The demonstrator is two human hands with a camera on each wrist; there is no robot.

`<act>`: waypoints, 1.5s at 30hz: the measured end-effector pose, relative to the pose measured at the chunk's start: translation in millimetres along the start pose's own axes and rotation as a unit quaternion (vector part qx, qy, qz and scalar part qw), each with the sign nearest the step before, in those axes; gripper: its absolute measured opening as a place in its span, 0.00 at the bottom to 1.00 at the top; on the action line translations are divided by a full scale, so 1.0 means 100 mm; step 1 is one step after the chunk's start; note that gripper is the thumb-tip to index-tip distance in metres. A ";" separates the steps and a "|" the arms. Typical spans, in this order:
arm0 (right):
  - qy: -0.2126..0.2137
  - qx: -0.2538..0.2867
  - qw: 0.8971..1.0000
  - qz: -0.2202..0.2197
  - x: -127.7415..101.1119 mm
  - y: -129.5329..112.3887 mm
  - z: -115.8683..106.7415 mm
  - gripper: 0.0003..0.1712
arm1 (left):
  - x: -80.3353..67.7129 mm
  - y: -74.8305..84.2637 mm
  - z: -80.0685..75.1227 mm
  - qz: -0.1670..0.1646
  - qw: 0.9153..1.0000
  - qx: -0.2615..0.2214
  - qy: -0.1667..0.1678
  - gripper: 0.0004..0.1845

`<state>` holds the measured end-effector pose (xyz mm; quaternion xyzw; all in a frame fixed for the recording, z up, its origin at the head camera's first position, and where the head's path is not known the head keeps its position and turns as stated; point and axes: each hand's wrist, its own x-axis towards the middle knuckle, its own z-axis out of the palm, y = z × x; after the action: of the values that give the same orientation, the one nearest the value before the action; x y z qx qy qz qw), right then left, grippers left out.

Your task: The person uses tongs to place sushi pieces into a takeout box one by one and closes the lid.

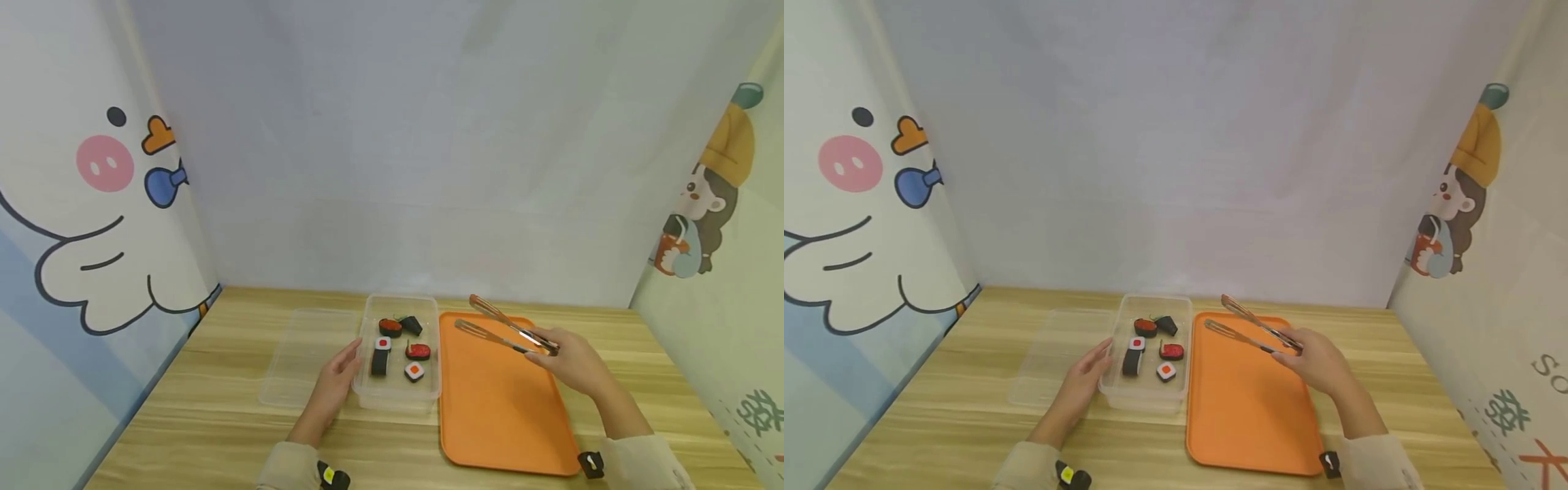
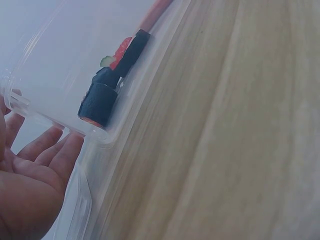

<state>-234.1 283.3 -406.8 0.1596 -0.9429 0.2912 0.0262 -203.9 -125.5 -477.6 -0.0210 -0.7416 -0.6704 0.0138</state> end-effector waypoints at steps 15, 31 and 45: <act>0.062 0.025 0.981 0.180 -0.18 0.29 0.07 0.41 | 0.12 -0.27 0.00 -0.012 1.000 -0.005 0.013 0.23; 0.074 -0.028 0.976 0.203 -0.28 0.77 0.08 0.32 | 0.13 -0.28 0.01 -0.009 1.000 -0.012 0.011 0.23; 0.018 -0.048 0.973 0.223 -0.25 0.83 0.09 0.35 | 0.13 -0.27 0.00 -0.009 1.000 -0.012 0.010 0.24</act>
<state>-236.7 349.9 -462.6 -0.0615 -0.9670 0.2470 -0.0149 -217.8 -128.1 -504.3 -0.0079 -0.7333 -0.6797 0.0145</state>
